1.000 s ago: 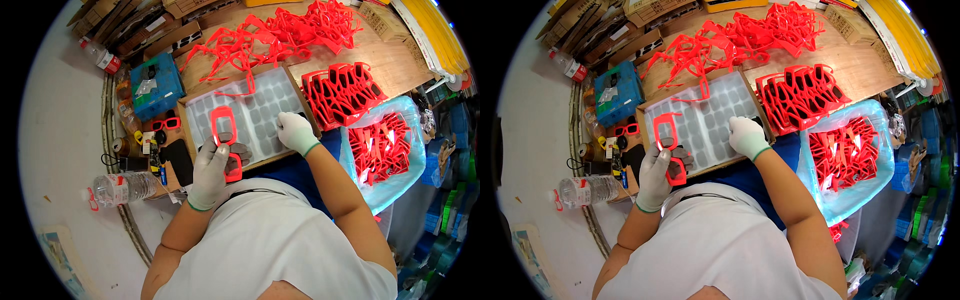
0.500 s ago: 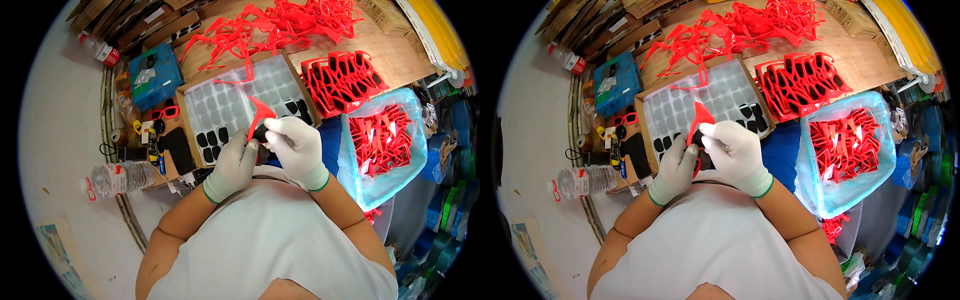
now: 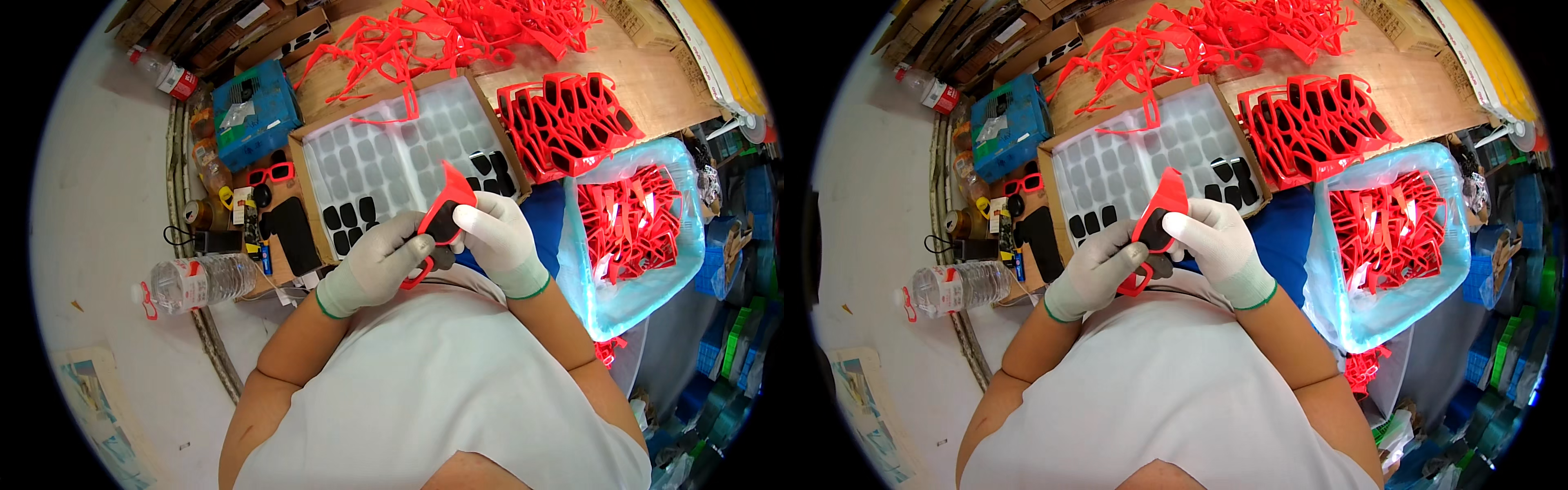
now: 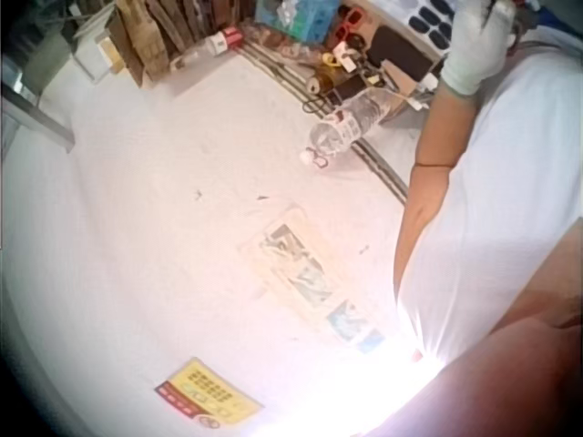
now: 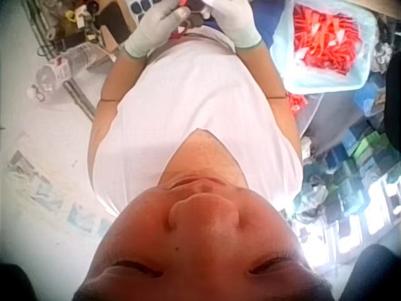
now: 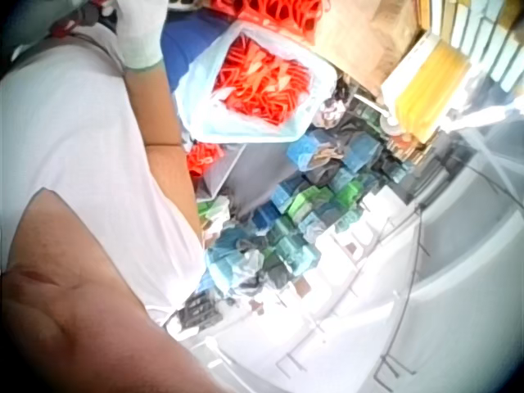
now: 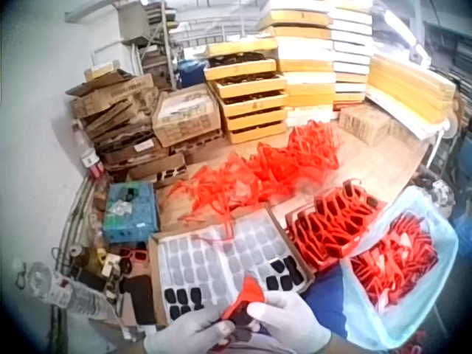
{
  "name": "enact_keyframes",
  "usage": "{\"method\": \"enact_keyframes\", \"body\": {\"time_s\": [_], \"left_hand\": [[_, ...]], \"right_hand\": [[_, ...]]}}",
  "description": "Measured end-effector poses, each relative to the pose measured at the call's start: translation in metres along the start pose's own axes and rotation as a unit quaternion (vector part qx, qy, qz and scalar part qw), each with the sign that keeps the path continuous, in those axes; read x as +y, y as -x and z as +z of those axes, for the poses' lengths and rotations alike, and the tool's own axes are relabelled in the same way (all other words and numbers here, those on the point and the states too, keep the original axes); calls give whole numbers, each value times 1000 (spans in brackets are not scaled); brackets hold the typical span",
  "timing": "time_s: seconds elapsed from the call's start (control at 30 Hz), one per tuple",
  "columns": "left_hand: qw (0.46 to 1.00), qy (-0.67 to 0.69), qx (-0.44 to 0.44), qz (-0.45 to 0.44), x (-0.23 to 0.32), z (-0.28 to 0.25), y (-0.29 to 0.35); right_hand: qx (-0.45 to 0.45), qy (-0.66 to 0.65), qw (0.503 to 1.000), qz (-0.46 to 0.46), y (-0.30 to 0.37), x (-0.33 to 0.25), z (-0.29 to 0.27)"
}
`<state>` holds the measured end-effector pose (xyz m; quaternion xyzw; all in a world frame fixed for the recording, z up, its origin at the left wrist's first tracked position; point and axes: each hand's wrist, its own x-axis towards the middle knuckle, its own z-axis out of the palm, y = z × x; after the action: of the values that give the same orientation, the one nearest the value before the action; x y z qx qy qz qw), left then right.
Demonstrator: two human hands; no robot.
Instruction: The person inserts black foam pads into red plastic eyewear frames one at a time. They pick up each frame, place a pad into each lens opening, and set the completed unit aside. The process repeats with multiple frames throughout the clip.
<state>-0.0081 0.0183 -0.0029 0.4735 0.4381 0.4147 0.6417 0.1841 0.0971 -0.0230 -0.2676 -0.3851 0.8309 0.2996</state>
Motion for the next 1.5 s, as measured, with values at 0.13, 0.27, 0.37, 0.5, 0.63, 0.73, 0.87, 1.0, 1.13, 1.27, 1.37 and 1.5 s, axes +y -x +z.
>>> {"method": "enact_keyframes", "body": {"time_s": [0.13,0.27,0.37,0.5,0.63,0.73,0.87,1.0,1.13,1.27,1.37,1.5], "left_hand": [[999,-22,14,-34,10,3,0],[997,-57,15,-59,9,3,0],[994,-78,19,-71,9,3,0],[995,-69,30,-70,13,4,-3],[996,-78,35,-28,11,5,-1],[992,-103,45,-63,22,4,0],[988,-102,82,-77,20,7,3],[992,-81,58,-78,17,0,1],[995,-47,38,-85,14,-4,1],[995,-50,60,-68,9,-5,3],[993,-70,85,-35,3,-3,7],[986,-111,122,-6,-4,-1,12]], "right_hand": [[21,46,999,16,3,-3,-2],[18,18,999,23,3,-3,-3],[11,-12,1000,16,1,1,-6],[6,-3,1000,2,0,3,-7],[0,23,1000,8,-2,4,-8],[18,35,999,0,-5,6,-2],[13,34,999,1,-6,4,1],[-9,-13,1000,-9,-5,5,3],[-21,-19,1000,2,-2,3,3],[-22,20,1000,5,-5,3,6],[-26,36,999,0,-5,2,8],[2,141,990,-11,-3,3,13]]}}
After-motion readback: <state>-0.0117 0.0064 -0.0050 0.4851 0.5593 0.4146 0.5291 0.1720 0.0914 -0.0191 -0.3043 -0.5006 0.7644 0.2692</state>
